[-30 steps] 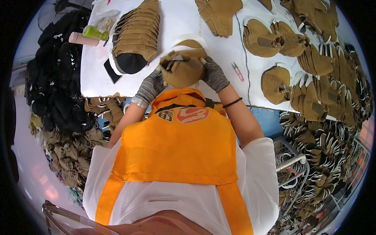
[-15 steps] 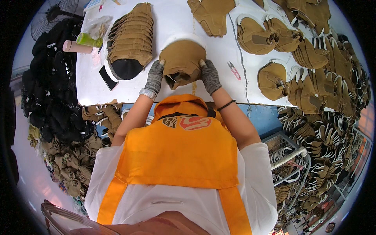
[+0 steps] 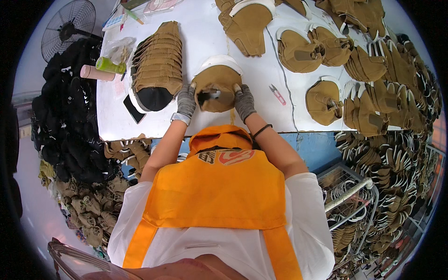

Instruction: The person picks up brown shoe components from a table, turns them over to check the surfaces, trims loose threads using pink snips, and stacks the components together.

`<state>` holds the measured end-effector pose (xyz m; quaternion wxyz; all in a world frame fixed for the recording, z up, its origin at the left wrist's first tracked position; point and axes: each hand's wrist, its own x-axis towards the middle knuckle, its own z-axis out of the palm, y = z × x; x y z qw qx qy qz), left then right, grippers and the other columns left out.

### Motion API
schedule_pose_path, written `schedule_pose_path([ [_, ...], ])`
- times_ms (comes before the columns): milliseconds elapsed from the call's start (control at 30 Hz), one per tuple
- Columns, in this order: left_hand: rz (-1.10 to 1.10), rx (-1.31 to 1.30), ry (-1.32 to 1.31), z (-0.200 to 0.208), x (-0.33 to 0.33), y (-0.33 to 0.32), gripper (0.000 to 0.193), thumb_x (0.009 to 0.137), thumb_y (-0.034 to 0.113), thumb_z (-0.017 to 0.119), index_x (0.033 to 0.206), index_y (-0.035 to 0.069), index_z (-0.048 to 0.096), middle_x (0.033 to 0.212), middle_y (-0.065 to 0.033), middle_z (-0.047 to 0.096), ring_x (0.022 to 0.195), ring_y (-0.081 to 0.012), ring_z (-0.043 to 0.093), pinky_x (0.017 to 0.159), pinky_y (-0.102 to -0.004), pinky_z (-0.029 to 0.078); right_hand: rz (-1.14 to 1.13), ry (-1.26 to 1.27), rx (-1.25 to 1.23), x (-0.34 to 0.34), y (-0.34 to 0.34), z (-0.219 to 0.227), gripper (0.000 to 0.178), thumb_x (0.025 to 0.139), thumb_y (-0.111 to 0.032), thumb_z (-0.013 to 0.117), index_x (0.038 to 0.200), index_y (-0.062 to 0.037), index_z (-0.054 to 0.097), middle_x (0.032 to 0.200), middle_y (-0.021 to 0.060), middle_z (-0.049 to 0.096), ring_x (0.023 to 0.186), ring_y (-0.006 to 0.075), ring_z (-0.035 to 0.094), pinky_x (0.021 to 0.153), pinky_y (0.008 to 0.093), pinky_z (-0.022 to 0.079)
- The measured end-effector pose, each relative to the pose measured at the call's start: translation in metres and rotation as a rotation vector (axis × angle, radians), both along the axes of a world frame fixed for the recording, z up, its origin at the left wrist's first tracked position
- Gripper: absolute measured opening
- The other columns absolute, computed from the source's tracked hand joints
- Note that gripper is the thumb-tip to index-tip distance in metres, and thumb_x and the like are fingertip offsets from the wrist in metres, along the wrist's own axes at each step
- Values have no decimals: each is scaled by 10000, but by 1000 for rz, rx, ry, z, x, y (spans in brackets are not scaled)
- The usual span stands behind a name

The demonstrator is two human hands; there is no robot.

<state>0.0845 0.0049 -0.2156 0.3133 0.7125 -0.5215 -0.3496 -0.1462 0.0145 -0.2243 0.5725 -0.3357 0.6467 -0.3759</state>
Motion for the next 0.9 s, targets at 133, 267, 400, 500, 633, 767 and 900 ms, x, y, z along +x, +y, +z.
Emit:
schedule_pose_path([
  [133,-88,91,-252,7,-1,13,448,973,392,412,1094,-10,568,1029,-271,608,965,-434,566,823,-456,446,108,248,-24,-2,9,6,436,961,-373,499,1189,-3,541,1106,163,616,982,263,577,866,327,453],
  [267,-144,45,-270,-22,9,4,489,967,425,392,1177,23,572,1101,-228,618,1030,-401,568,881,-438,448,277,534,112,-10,-6,3,445,961,-390,459,1232,-47,541,1194,179,581,1071,325,565,932,395,426],
  [400,-180,199,-348,-35,13,-13,492,954,430,412,1210,41,569,1148,-204,612,1069,-375,564,916,-435,437,431,851,240,-10,-10,44,424,952,-415,419,1195,-101,569,1239,147,549,1140,323,529,954,475,390],
  [500,-200,184,-409,-1,3,-10,465,941,390,476,1208,17,558,1085,-244,623,1032,-386,580,908,-426,442,460,839,250,-19,-17,30,405,942,-422,419,1170,-128,578,1242,122,543,1149,294,527,963,500,374],
  [633,-33,-101,401,54,-35,5,460,894,321,617,1214,-2,548,999,-145,637,898,-232,606,820,-317,470,531,839,114,-25,-10,24,405,942,-432,417,1140,-120,585,1195,125,564,1125,291,538,937,485,395],
  [767,-484,32,6,130,-80,24,450,802,265,722,1173,42,600,983,-117,617,888,-221,590,802,-325,485,582,761,-35,-23,9,0,450,932,-458,434,1140,-87,581,1127,159,597,1082,323,552,915,431,427],
  [900,-471,-216,-343,115,-73,37,431,720,241,756,1088,50,635,1038,-162,619,957,-337,576,861,-414,464,578,638,-195,-44,3,-40,395,907,-395,506,1096,-60,597,1056,189,620,1022,338,577,910,413,437],
])
